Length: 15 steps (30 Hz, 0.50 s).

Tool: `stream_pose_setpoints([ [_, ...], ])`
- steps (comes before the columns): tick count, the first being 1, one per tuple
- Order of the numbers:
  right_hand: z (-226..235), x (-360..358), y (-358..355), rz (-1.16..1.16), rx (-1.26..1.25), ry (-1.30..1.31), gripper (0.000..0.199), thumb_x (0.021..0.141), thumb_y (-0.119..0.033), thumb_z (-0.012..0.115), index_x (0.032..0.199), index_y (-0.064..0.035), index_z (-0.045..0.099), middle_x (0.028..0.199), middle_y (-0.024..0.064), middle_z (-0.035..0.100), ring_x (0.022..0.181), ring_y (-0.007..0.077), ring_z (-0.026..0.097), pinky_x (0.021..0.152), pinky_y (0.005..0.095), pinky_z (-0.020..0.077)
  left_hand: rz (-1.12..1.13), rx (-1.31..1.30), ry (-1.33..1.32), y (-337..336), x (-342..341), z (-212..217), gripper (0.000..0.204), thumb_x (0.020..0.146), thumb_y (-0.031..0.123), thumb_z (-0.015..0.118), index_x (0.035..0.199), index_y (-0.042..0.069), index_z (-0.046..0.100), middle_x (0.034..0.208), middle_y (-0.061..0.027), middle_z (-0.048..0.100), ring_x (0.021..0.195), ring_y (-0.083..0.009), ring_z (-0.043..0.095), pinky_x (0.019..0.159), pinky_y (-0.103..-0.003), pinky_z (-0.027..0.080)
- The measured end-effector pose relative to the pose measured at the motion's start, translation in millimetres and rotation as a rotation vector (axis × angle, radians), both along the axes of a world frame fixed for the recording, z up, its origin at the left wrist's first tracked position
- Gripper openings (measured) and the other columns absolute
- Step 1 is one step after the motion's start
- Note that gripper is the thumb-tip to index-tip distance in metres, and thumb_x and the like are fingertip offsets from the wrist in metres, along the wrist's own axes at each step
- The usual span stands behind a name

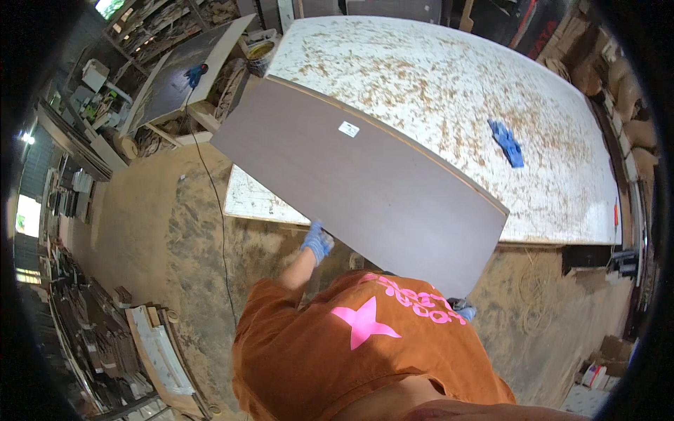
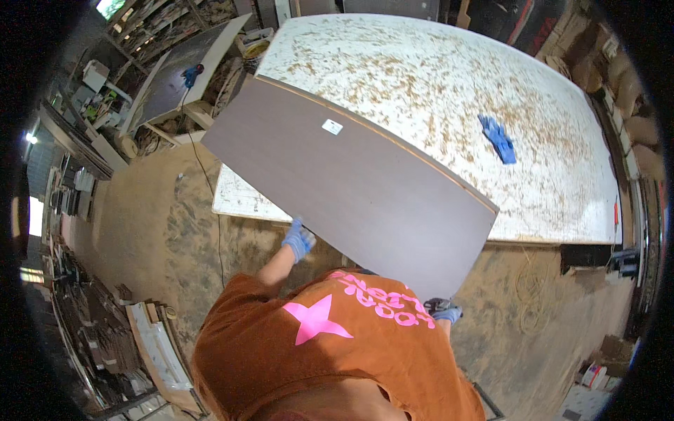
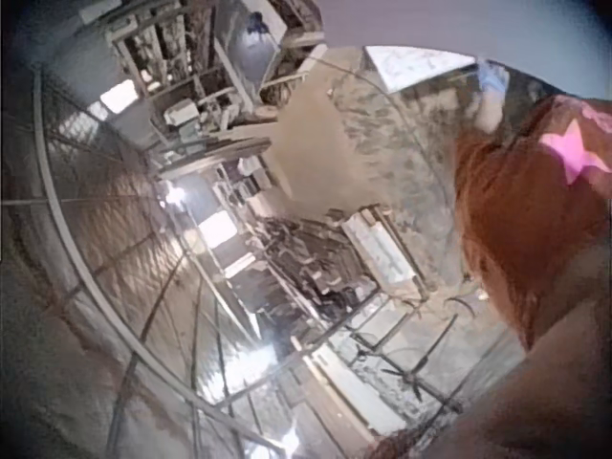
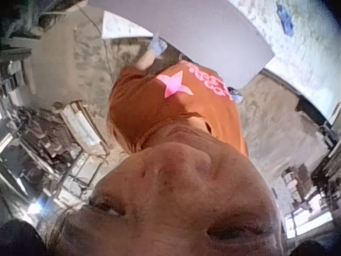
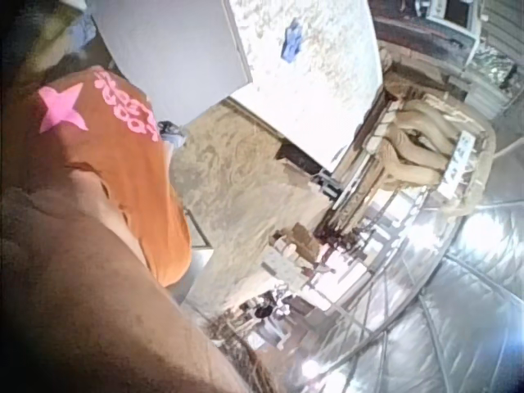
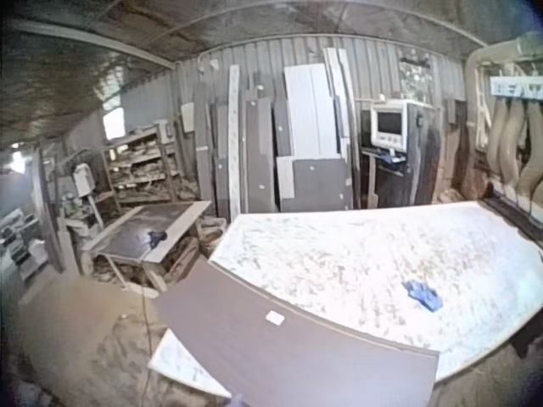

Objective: The person puts on blue gloves and uses a utility knife to score and snap a large gray sheet on a workbench. They flip the sheet, score the opposite side, and then measure the cut piece with a tape measure.

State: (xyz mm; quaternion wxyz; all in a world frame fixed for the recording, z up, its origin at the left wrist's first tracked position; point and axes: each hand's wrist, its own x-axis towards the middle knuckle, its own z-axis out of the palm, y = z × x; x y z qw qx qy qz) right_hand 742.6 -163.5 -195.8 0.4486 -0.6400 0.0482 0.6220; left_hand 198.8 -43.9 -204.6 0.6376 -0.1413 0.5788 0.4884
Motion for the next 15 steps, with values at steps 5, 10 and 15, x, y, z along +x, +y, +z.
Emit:
stream_pose_setpoints([
  [5,-15.4,13.9,33.6,-0.261,-0.078,0.050,0.068,0.080,-0.063,0.037,0.097,-0.0017,0.062,0.095,0.0181,0.066,0.087,0.0365,0.062,0.076,0.0525,0.0496,-0.102,-0.038,0.042,16.7,64.5,45.1,0.034,0.089,0.049,0.062,0.098,0.017,0.059,0.082,0.0024,0.059,0.062,-0.0129,0.058,0.052,-0.030,0.050],
  [10,-32.6,34.1,66.7,-0.287,-0.077,0.008,0.073,0.080,-0.069,0.036,0.107,-0.0060,0.060,0.104,0.0165,0.064,0.095,0.0352,0.060,0.082,0.0522,0.0478,-0.025,0.011,0.037,14.5,79.9,28.4,0.033,0.088,0.047,0.065,0.104,0.019,0.060,0.090,0.0029,0.061,0.070,-0.0137,0.062,0.057,-0.029,0.053],
  [15,-42.4,96.8,106.2,-0.211,-0.026,-0.089,0.078,0.080,-0.075,0.035,0.116,-0.0102,0.058,0.113,0.0148,0.062,0.103,0.0340,0.058,0.088,0.0519,0.0461,-0.284,0.269,-0.240,-11.2,109.0,7.9,0.032,0.099,0.039,0.049,0.078,0.015,0.046,0.051,-0.0022,0.041,0.037,-0.0155,0.038,0.038,-0.029,0.035],
])
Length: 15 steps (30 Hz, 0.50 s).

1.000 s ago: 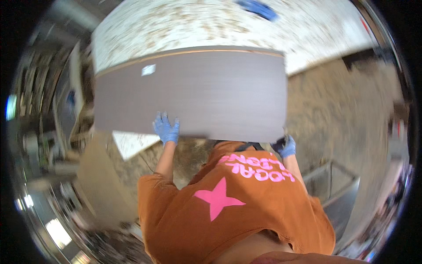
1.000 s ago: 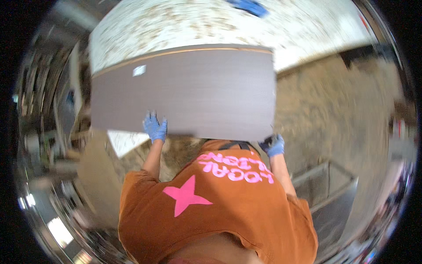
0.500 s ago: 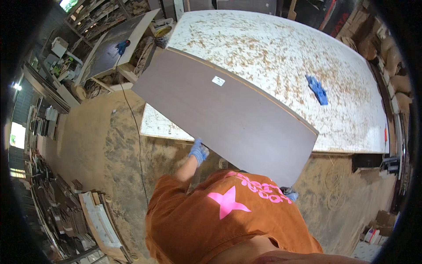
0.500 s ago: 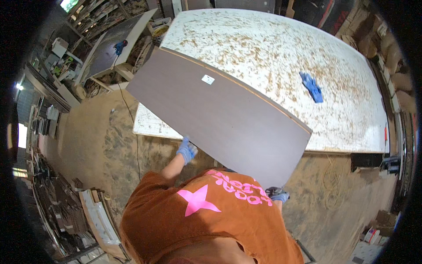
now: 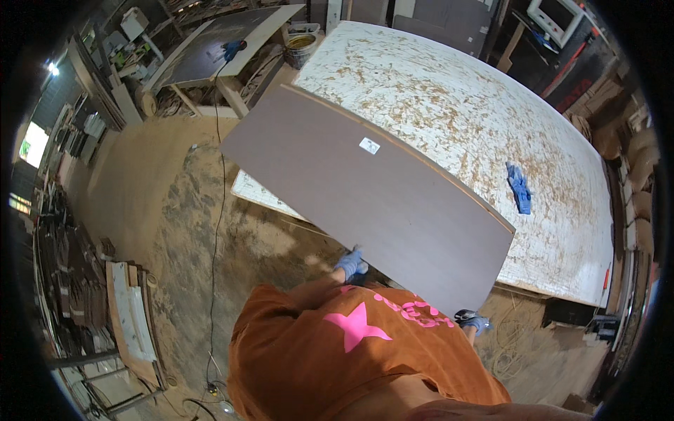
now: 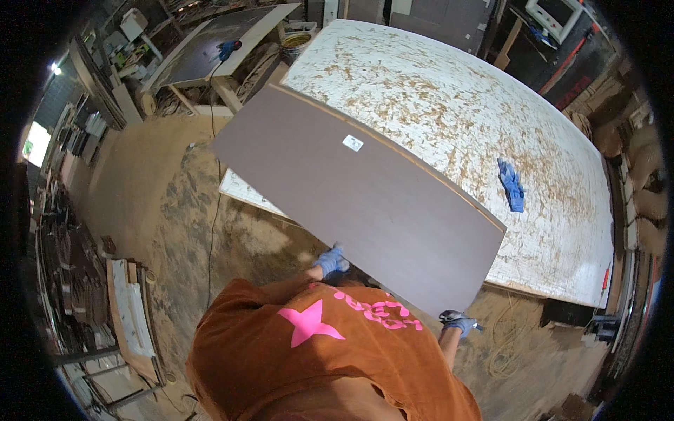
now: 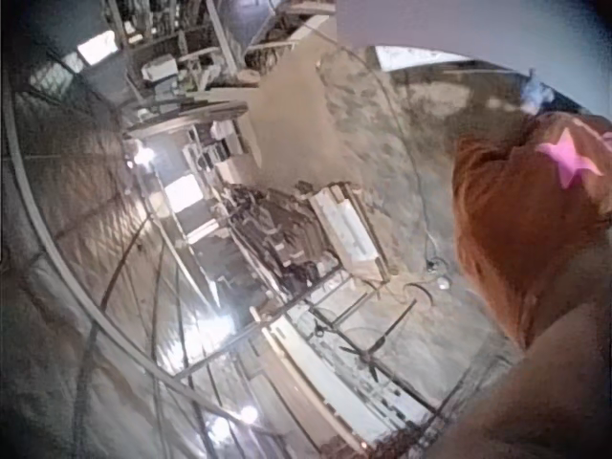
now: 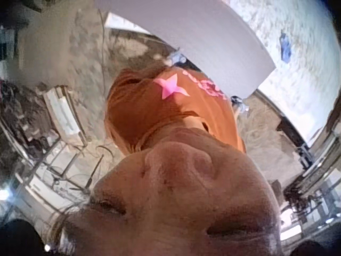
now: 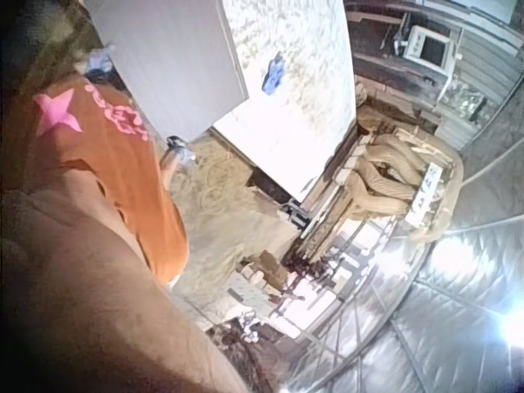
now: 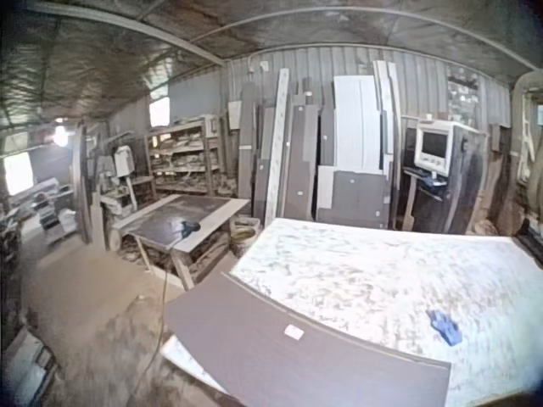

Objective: The person puts on blue gloves and uses a utility knife to score and snap a large gray sheet on a workbench. They flip the sheet, score the opposite side, and then measure the cut piece with a tape measure.

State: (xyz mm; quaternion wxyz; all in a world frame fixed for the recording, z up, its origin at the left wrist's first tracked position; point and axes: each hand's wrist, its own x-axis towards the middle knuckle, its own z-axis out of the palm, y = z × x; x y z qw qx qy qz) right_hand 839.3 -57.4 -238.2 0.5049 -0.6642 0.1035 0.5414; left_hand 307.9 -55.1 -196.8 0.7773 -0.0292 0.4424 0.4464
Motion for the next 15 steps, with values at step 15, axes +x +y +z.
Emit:
stream_pose_setpoints([
  [15,77.6,25.0,135.1,-0.190,0.046,-0.391,0.045,0.093,-0.047,0.054,0.108,-0.0054,0.062,0.103,0.0076,0.064,0.086,0.0236,0.061,0.077,0.0404,0.0528,-0.041,-0.265,0.321,0.3,83.5,-9.6,0.041,0.091,0.049,0.060,0.119,0.020,0.058,0.096,-0.0048,0.066,0.071,-0.0148,0.065,0.050,-0.027,0.053],
])
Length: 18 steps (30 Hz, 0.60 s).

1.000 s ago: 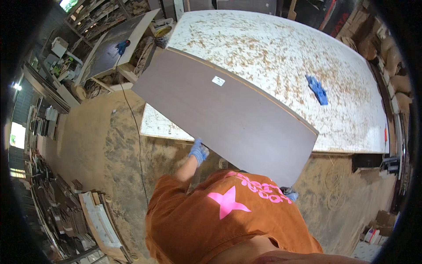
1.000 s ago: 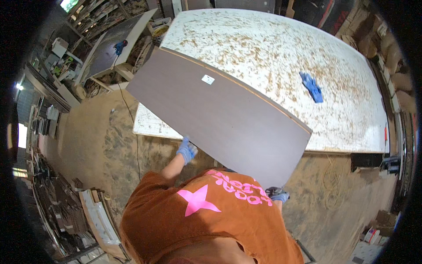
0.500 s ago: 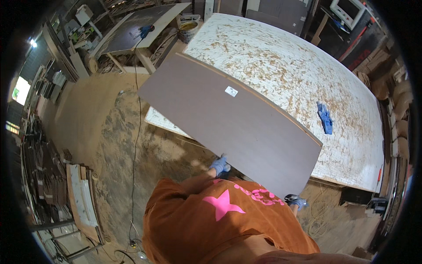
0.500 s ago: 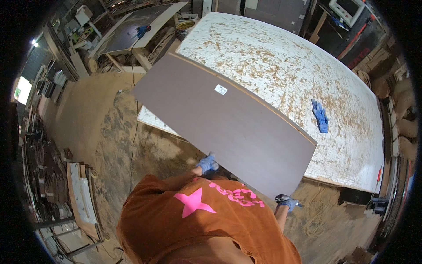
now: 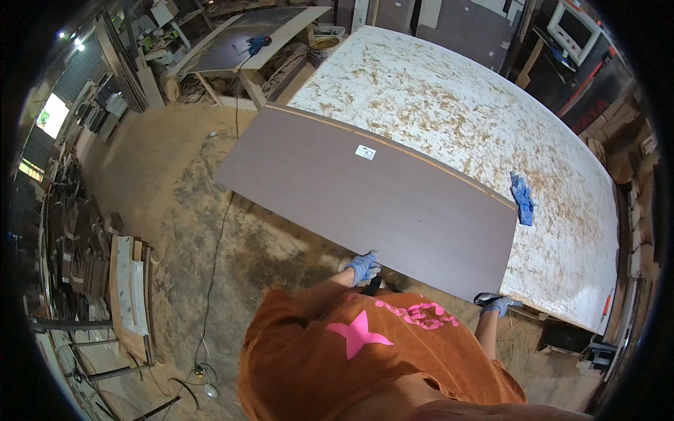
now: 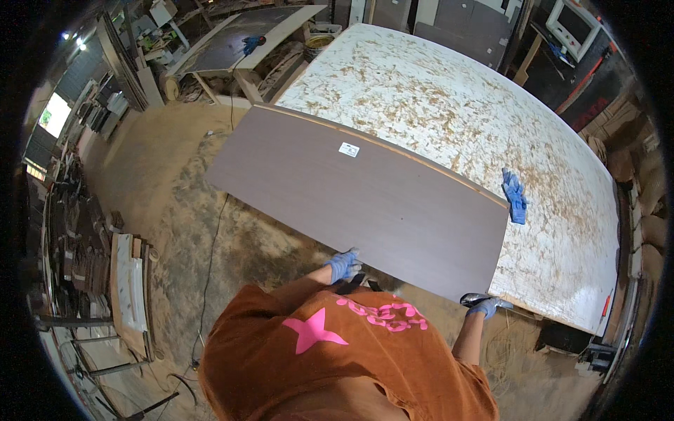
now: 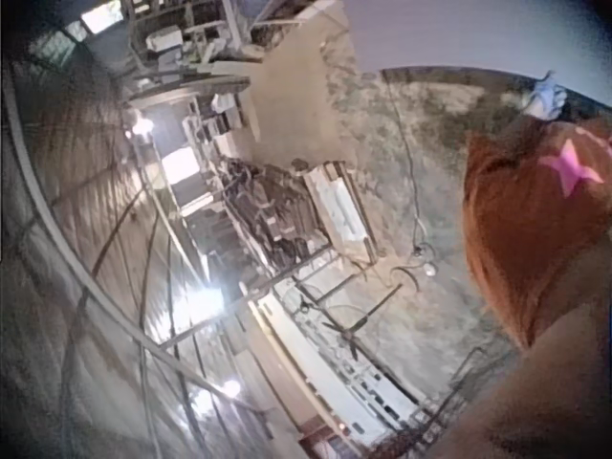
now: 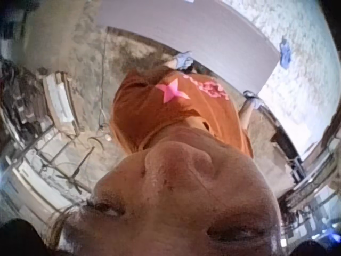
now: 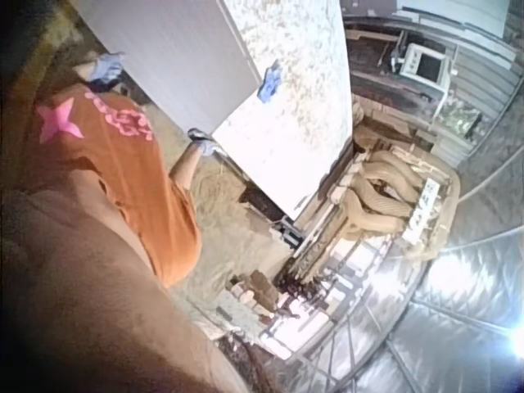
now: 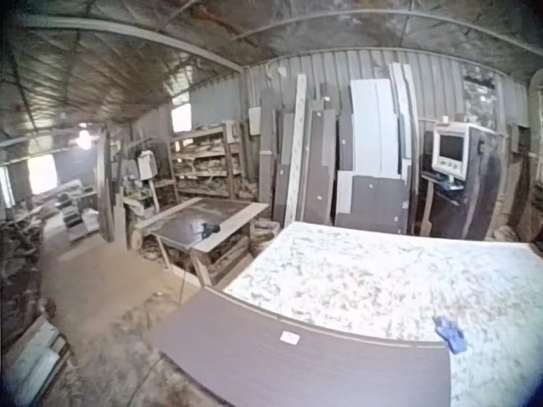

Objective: The person puts on blue gloves and uses a utility knife to score and snap a large gray sheet on a workbench. They flip the sheet, score the opposite side, and then measure the cut piece with a tape measure.

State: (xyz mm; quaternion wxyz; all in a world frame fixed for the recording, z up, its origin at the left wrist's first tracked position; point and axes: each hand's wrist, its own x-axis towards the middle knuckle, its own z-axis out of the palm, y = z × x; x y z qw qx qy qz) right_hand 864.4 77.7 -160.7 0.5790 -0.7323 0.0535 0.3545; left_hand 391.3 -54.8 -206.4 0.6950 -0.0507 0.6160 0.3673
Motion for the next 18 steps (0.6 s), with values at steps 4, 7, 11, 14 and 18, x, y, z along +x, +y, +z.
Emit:
stream_pose_setpoints([
  [4,41.3,-41.9,-10.6,0.274,0.141,-0.303,0.041,0.095,-0.043,0.052,0.104,-0.0038,0.062,0.091,0.0091,0.065,0.072,0.0209,0.059,0.062,0.0393,0.0523,-0.083,0.008,0.090,-2.2,-3.0,16.6,0.046,0.090,0.053,0.059,0.122,0.021,0.057,0.102,-0.0048,0.067,0.076,-0.0144,0.065,0.056,-0.027,0.054],
  [7,49.2,-100.3,-10.2,0.591,0.366,-0.564,0.030,0.095,-0.029,0.058,0.107,-0.0015,0.061,0.085,0.0036,0.061,0.078,0.0141,0.055,0.075,0.0300,0.0481,-0.121,0.067,0.125,-13.1,-6.7,23.1,0.052,0.089,0.055,0.058,0.128,0.020,0.053,0.108,-0.0065,0.066,0.083,-0.0155,0.064,0.068,-0.030,0.054],
  [11,27.9,-163.9,3.5,0.903,0.439,-0.474,0.027,0.093,-0.027,0.061,0.105,-0.0027,0.064,0.085,-0.0007,0.060,0.078,0.0129,0.051,0.075,0.0285,0.0457,-0.090,0.171,0.127,-29.2,-13.1,38.6,0.060,0.090,0.054,0.058,0.133,0.013,0.049,0.110,-0.0066,0.067,0.081,-0.0147,0.063,0.072,-0.031,0.052],
  [14,4.9,-194.1,18.9,1.058,0.219,-0.248,0.027,0.091,-0.027,0.062,0.103,-0.0032,0.066,0.081,0.0003,0.062,0.075,0.0135,0.053,0.070,0.0318,0.0466,-0.075,0.313,0.093,-44.5,-29.6,65.2,0.062,0.093,0.045,0.057,0.140,0.009,0.039,0.128,-0.0117,0.057,0.116,-0.0215,0.057,0.094,-0.035,0.048],
  [18,20.5,-297.4,37.3,1.238,0.033,-0.522,0.035,0.091,-0.036,0.057,0.103,-0.0039,0.067,0.085,0.0122,0.068,0.076,0.0195,0.061,0.069,0.0374,0.0491,-0.039,0.337,0.251,-78.5,-98.8,50.1,0.049,0.094,0.036,0.058,0.126,0.001,0.049,0.115,-0.0112,0.061,0.105,-0.0200,0.060,0.084,-0.032,0.051],
])
